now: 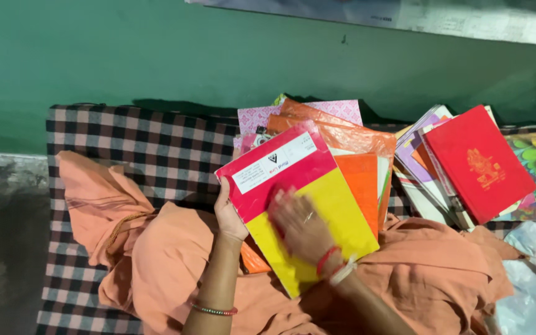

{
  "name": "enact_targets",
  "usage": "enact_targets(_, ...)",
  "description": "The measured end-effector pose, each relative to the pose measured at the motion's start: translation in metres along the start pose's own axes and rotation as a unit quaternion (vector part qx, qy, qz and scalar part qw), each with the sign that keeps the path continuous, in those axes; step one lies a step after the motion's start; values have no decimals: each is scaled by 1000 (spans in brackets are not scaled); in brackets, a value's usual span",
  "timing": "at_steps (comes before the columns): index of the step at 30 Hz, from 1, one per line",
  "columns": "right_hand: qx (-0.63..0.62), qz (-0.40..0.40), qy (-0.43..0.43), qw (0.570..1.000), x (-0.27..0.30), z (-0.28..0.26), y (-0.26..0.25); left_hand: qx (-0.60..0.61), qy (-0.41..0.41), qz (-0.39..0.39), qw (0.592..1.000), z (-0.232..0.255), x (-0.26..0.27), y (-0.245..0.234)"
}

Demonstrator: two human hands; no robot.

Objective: The person removes books and papers from a wall shelf one by one, placing them on a checkered mat on the floor. After clearing the shelf, the person wipes the shelf surface with a red cloth, then wipes the covers of several books before returning some to the shelf.

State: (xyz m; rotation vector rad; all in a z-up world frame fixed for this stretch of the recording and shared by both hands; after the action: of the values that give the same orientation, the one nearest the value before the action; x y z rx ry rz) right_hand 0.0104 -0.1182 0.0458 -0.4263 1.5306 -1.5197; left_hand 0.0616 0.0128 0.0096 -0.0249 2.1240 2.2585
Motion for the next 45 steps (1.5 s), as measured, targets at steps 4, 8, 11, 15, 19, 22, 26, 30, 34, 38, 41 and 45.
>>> enact_targets(4, -1, 142, 243, 959, -32, 82, -34, 17, 27, 61, 998, -4, -1, -9)
enact_targets(8, -116, 92, 138, 979, -65, 21, -33, -38, 171, 73, 982, 10, -10, -17)
enact_targets(11, -155, 106, 51, 981, -51, -9, -39, -6, 230, 115, 966, 21, -14, -31)
enact_targets(15, -2, 75, 153, 985, -4, 79, -39, -111, 243, 87, 960, 56, 7, -8)
enact_targets(19, 48, 142, 267, 952, 38, 144, -54, -411, -10, 132, 902, 68, 2, 21)
enact_targets(22, -21, 194, 286, 938, 45, 137, -55, -531, -123, 123, 829, 38, -23, 37)
enact_targets(26, -20, 205, 308, 929, 37, 116, -56, -840, 111, 134, 513, 23, -47, 84)
enact_targets(30, -13, 195, 295, 935, 37, 107, -59, -848, 232, 129, 458, 23, -66, 104)
enact_targets(34, 23, 213, 294, 932, 41, 106, -65, -813, 160, 126, 546, 27, -82, 95)
enact_targets(38, 93, 199, 380, 898, 40, 118, -57, -765, 161, 50, 621, 16, -62, 99)
enact_targets(41, 44, 240, 452, 858, 38, 117, -51, -791, 148, 19, 594, 6, -42, 89)
enact_targets(45, -122, 237, 296, 917, -31, 67, -24, -781, 220, -6, 584, 9, -19, 81)
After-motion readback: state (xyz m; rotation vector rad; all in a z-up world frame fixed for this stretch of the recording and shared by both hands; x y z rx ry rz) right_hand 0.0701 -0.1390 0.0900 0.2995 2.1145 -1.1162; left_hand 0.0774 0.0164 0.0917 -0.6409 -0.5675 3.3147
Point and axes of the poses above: each hand's wrist, its own x-axis away from the middle knuckle, its own y-axis out of the palm, z = x × y, the point moved 9 cm from there along -x, towards the middle knuckle, and after that the axes turned 9 degrees about x, right-handed, at the moved point
